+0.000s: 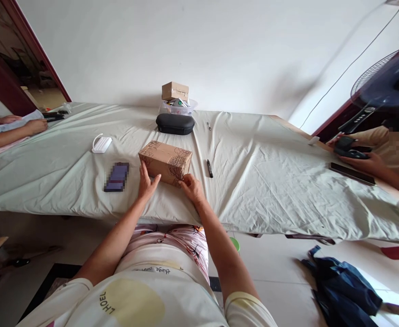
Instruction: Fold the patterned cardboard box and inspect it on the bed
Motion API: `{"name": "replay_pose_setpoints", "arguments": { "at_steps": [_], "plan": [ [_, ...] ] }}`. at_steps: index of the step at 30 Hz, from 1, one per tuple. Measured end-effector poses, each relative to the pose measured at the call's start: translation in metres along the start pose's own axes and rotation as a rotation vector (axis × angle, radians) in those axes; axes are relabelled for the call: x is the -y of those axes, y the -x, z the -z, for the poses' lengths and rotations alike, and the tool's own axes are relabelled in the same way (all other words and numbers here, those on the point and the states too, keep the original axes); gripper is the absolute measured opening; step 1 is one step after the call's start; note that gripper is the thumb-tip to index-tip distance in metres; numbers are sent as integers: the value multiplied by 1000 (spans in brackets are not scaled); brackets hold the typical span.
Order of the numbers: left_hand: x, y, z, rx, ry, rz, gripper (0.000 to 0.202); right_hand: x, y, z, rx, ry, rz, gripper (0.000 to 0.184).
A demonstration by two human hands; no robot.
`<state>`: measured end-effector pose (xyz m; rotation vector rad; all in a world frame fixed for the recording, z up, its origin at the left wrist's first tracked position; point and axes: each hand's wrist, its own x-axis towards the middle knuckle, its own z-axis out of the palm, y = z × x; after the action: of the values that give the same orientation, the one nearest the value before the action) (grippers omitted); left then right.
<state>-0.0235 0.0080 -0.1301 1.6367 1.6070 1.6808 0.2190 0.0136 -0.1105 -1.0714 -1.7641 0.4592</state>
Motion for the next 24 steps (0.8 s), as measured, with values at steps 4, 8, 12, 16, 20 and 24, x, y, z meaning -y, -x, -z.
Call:
{"name": "replay_pose_setpoints", "arguments": {
  "at_steps": [4, 8, 12, 16, 20, 24],
  "plan": [
    [-1, 1, -1, 85, -12, -35, 95, 13, 5, -6, 195, 31, 208, 40],
    [-4, 2, -2, 168, 11, -153, 96, 21, 6, -11, 307, 101, 359, 35],
    [-8, 3, -3, 146, -21, -159, 104, 13, 3, -10, 2, 142, 176, 30],
    [-10, 4, -5, 151, -41, -85, 97, -3, 0, -9, -180, 96, -17, 45],
    [-9, 5, -3, 156, -7, -76, 70, -7, -1, -10, -23, 14, 12, 60],
    [-9, 3, 2, 156, 4, -153, 53, -2, 1, -7, 59, -20, -18, 56]
  ]
}}
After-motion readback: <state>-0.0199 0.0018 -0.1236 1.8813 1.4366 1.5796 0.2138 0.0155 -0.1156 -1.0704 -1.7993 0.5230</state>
